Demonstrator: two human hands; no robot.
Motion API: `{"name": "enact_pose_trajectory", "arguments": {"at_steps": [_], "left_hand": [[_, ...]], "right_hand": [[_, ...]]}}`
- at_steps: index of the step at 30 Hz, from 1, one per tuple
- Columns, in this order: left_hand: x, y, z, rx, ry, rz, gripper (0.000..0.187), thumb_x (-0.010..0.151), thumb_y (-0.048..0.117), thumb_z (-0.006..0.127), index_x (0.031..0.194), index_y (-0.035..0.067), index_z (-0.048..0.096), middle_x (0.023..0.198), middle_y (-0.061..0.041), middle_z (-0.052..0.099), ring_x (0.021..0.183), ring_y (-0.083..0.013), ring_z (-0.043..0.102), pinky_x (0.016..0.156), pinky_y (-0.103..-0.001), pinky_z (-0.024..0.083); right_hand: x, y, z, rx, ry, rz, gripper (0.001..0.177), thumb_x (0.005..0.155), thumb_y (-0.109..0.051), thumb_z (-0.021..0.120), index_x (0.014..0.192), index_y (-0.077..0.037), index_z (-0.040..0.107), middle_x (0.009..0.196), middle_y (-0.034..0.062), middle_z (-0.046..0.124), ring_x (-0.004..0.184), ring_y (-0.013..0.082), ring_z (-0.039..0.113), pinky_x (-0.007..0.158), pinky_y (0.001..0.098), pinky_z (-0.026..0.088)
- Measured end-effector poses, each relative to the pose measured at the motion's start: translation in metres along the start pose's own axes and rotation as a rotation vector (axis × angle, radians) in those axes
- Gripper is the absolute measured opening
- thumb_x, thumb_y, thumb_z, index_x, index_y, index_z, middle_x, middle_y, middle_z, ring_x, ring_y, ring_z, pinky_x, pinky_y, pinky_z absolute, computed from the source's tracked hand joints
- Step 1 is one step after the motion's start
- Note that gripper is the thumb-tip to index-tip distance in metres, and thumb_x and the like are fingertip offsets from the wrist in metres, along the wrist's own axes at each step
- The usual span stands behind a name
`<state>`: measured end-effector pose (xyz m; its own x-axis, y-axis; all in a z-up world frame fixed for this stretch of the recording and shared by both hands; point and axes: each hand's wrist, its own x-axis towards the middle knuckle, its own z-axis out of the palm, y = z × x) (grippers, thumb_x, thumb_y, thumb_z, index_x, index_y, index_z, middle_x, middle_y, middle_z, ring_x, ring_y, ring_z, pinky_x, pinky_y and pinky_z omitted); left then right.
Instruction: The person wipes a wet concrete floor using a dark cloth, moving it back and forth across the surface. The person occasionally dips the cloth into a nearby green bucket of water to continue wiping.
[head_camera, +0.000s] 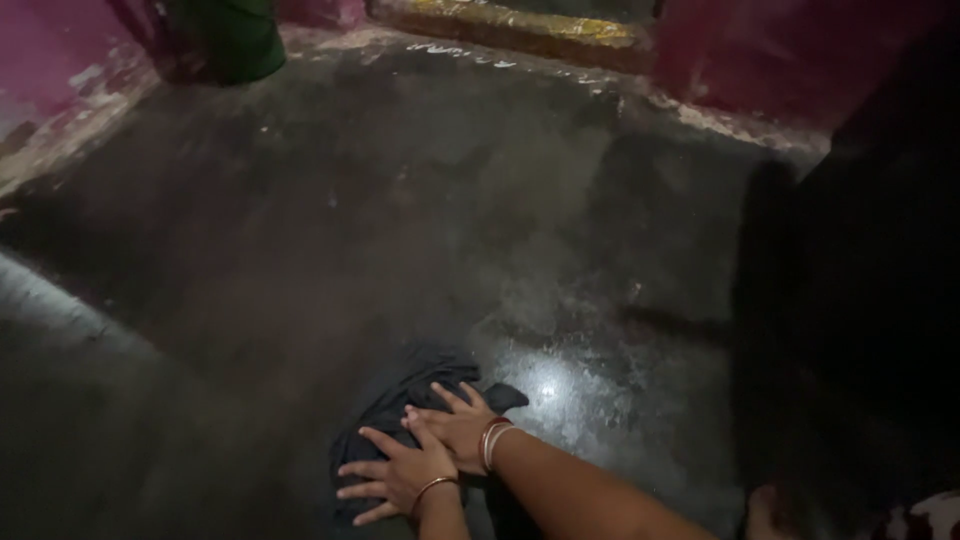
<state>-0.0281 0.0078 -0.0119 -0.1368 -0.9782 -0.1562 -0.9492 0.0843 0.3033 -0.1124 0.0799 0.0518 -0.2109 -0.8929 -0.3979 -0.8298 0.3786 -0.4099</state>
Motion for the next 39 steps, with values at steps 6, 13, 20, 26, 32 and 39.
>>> {"name": "enact_pose_trajectory", "arguments": {"at_steps": [6, 13, 20, 26, 32, 39], "left_hand": [[0.035, 0.069, 0.006, 0.034, 0.014, -0.035, 0.086, 0.091, 0.078, 0.030, 0.161, 0.029, 0.020, 0.165, -0.033, -0.001, 0.147, -0.0603, -0.012, 0.108, -0.078, -0.005], [0.061, 0.184, 0.003, 0.214, -0.301, 0.268, 0.084, 0.094, 0.080, 0.027, 0.163, 0.038, 0.009, 0.169, -0.023, -0.007, 0.150, -0.0557, -0.013, 0.116, -0.071, -0.004], [-0.005, 0.263, -0.007, 0.365, -0.537, 0.672, 0.074, 0.100, 0.069, 0.037, 0.163, 0.044, 0.009, 0.172, -0.019, -0.012, 0.155, -0.0491, -0.015, 0.120, -0.068, -0.004], [-0.032, 0.254, -0.017, 0.398, -0.598, 0.799, 0.068, 0.104, 0.060, 0.041, 0.163, 0.046, 0.012, 0.173, -0.013, -0.013, 0.157, -0.0441, -0.013, 0.121, -0.070, 0.000], [-0.029, 0.188, -0.046, 0.492, -0.663, 0.822, 0.066, 0.105, 0.060, 0.037, 0.163, 0.049, 0.008, 0.174, -0.004, -0.017, 0.159, -0.0359, -0.014, 0.122, -0.071, 0.004], [-0.034, 0.075, -0.090, 0.535, -0.668, 0.714, 0.068, 0.104, 0.061, 0.040, 0.162, 0.052, 0.006, 0.174, 0.000, -0.017, 0.160, -0.0322, -0.013, 0.122, -0.071, 0.009]], "right_hand": [[0.039, 0.047, -0.034, -0.169, 0.022, 0.033, 0.072, 0.098, -0.050, 0.042, 0.164, -0.037, 0.016, 0.171, -0.0095, 0.014, 0.159, 0.0316, 0.000, 0.123, 0.0648, -0.002], [0.046, 0.146, -0.081, -0.060, 0.179, 0.253, 0.061, 0.104, -0.043, 0.035, 0.163, -0.039, 0.016, 0.173, -0.0111, 0.009, 0.159, 0.0332, -0.002, 0.123, 0.0658, -0.001], [-0.018, 0.225, -0.099, 0.020, 0.214, 0.653, 0.060, 0.105, -0.045, 0.034, 0.161, -0.043, 0.011, 0.171, -0.0176, 0.003, 0.158, 0.0334, -0.005, 0.122, 0.0673, -0.002], [-0.037, 0.210, -0.057, 0.133, 0.356, 0.877, 0.061, 0.103, -0.046, 0.043, 0.159, -0.045, 0.020, 0.172, -0.0175, 0.008, 0.159, 0.0339, 0.002, 0.122, 0.0698, 0.006], [-0.040, 0.142, -0.021, 0.214, 0.232, 0.863, 0.070, 0.104, -0.050, 0.042, 0.163, -0.041, 0.007, 0.172, -0.0150, -0.010, 0.158, 0.0425, -0.007, 0.118, 0.0755, 0.005], [-0.063, 0.040, -0.014, 0.213, -0.113, 0.670, 0.080, 0.102, -0.059, 0.041, 0.165, -0.039, -0.005, 0.172, -0.0122, -0.021, 0.156, 0.0487, -0.015, 0.119, 0.0777, 0.007]]}}
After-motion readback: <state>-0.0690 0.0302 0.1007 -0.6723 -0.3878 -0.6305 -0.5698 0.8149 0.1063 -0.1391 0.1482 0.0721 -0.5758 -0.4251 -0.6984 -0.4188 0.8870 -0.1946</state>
